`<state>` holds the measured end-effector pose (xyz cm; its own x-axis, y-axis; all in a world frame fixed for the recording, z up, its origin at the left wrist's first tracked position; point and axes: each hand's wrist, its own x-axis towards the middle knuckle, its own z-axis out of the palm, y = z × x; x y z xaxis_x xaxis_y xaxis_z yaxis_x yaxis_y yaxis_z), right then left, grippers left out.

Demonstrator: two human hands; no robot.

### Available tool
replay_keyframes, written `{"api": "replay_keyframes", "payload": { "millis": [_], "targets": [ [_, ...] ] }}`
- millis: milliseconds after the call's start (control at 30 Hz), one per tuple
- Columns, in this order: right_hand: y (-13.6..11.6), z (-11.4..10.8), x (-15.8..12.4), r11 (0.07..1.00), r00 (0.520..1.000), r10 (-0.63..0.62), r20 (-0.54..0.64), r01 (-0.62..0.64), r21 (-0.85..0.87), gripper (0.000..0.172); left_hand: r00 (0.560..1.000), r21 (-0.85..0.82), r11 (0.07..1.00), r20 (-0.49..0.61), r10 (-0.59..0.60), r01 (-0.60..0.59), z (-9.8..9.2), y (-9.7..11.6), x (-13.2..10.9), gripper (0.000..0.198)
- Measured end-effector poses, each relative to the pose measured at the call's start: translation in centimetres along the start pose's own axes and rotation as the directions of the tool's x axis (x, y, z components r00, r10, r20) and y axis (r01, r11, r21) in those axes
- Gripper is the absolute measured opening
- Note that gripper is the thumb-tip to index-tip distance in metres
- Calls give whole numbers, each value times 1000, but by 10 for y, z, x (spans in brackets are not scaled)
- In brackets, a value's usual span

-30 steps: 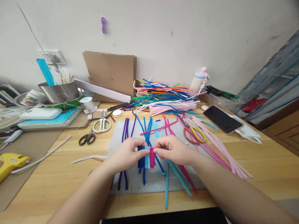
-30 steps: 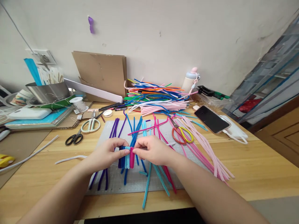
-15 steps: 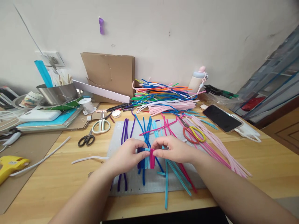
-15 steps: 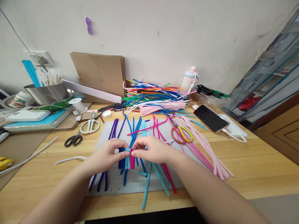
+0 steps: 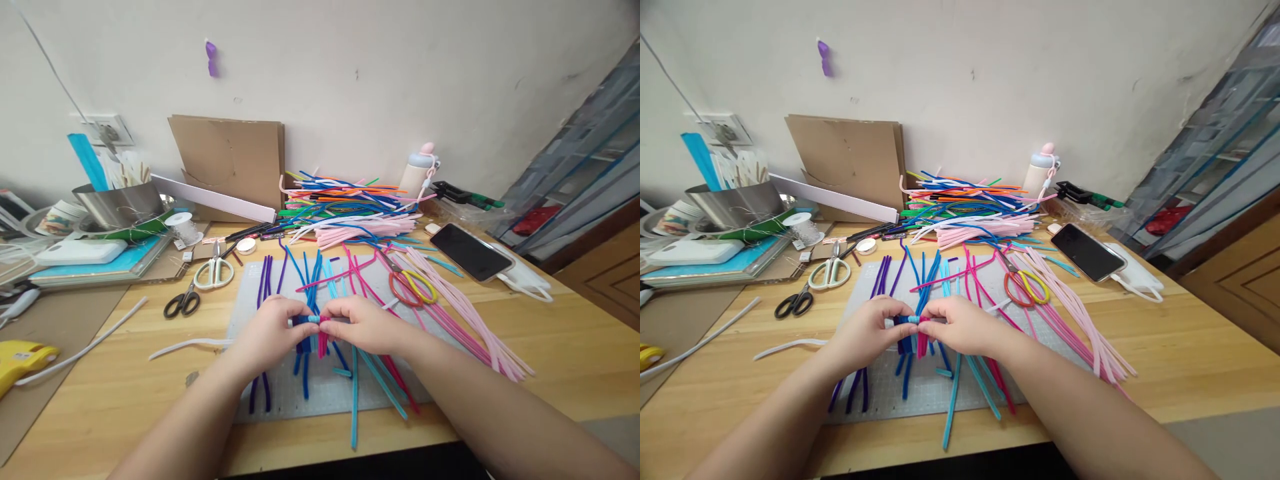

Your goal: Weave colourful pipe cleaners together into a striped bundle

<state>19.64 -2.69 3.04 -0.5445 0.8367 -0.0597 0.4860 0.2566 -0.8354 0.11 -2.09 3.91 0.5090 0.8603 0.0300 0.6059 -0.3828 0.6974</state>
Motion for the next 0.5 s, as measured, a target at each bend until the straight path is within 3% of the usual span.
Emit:
{"api": "replay_keyframes", "payload": {
  "millis": [100, 167, 500],
  "targets": [
    [2, 0, 2, 989, 999, 35, -10, -33, 145, 24, 997, -239, 968, 3, -79, 77, -2, 1, 1, 26],
    [1, -1, 3, 978, 999, 50, 6, -50, 205, 24, 993, -306, 945, 15, -115, 114, -3, 1, 2, 27],
    [-6, -10, 1, 968, 995, 82, 47, -91, 234, 18, 988, -299, 942, 30, -152, 154, -5, 2, 1, 24]
  ]
}}
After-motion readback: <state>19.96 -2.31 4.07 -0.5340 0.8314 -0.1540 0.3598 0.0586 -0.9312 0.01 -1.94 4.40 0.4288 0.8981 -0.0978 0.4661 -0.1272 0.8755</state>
